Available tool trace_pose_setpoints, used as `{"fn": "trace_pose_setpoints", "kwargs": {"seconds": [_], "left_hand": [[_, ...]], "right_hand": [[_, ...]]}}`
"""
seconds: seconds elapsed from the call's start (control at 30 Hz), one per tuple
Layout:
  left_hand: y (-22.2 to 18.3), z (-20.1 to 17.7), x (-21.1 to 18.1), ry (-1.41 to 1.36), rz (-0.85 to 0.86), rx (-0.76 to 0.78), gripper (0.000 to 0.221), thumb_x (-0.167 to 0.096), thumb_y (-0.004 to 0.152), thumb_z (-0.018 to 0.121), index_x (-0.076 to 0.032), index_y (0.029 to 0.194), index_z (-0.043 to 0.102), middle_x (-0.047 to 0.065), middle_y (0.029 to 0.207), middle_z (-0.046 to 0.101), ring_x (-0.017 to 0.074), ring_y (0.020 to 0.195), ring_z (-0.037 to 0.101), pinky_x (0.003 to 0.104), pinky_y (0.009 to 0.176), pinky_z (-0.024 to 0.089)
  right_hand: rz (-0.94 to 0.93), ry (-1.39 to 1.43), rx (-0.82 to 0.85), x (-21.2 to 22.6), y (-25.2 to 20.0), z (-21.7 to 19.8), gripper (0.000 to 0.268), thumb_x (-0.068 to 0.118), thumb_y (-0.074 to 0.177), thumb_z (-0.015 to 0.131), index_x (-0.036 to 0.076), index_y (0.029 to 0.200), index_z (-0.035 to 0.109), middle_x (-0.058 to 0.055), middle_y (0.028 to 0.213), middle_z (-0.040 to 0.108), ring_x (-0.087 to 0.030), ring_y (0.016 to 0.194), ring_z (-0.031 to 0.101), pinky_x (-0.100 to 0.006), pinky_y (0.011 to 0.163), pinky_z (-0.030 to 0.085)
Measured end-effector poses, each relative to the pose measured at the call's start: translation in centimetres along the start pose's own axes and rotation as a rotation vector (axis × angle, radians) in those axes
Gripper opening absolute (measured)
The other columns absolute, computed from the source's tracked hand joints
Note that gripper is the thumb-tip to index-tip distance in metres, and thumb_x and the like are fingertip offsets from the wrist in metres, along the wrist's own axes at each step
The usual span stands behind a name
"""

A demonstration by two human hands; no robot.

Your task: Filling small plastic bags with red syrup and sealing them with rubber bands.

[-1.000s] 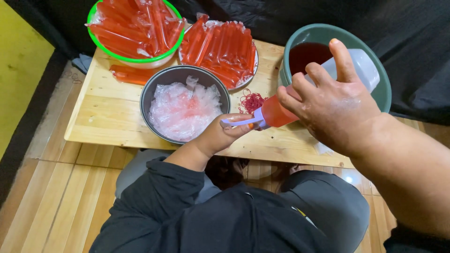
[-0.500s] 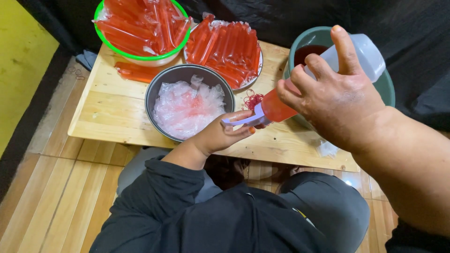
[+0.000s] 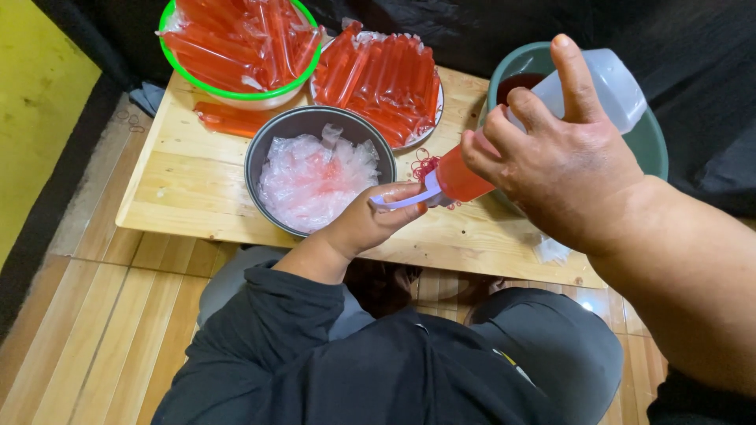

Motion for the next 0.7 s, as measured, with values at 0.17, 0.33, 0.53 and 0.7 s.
{"fn": "trace_pose_setpoints", "kwargs": {"seconds": [0.17,0.33,0.53,0.7], "left_hand": [[0.1,-0.1,0.0,0.012,0.039,0.025,0.032,-0.023,0.097,0.065,-0.005,0.123,0.071,0.007,0.122,0.072,0.0168,0.117,0.066,0.029,0.103,0.049],[-0.2,0.1,-1.3,-0.028,-0.015,0.057,0.036,-0.028,0.099,0.060,-0.004,0.123,0.071,0.009,0.118,0.075,0.0195,0.115,0.069,0.033,0.106,0.050],[-0.1,0.1,-1.0,-0.014,0.019,0.103,0.036,-0.026,0.100,0.058,-0.001,0.124,0.070,0.011,0.124,0.073,0.0200,0.121,0.066,0.030,0.109,0.046],[-0.2,0.1,-1.4,-0.006,0.028,0.103,0.036,-0.024,0.100,0.057,-0.001,0.126,0.069,0.012,0.126,0.072,0.0230,0.122,0.068,0.033,0.111,0.047]], "right_hand": [[-0.011,-0.016,-0.033,0.1,0.6,-0.4,0.018,0.002,0.104,0.068,0.019,0.103,0.068,0.000,0.087,0.052,-0.025,0.095,0.057,-0.065,0.124,0.037],[-0.005,-0.011,-0.072,0.3,0.5,0.1,0.010,0.012,0.112,0.074,0.021,0.116,0.072,-0.002,0.098,0.060,-0.027,0.105,0.061,-0.067,0.124,0.035],[-0.038,-0.035,-0.050,0.3,0.6,0.0,0.017,0.005,0.107,0.073,0.021,0.106,0.069,0.001,0.091,0.055,-0.024,0.096,0.058,-0.064,0.125,0.035],[-0.030,-0.033,-0.056,0.4,0.6,-0.1,0.018,0.001,0.105,0.072,0.019,0.106,0.070,-0.002,0.094,0.058,-0.026,0.098,0.060,-0.066,0.124,0.035]]}}
Point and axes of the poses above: each hand's wrist, its own y-axis towards the middle knuckle, its own z-axis out of the palm, x = y × z, the point moved 2 cm from there along y, towards the middle knuckle
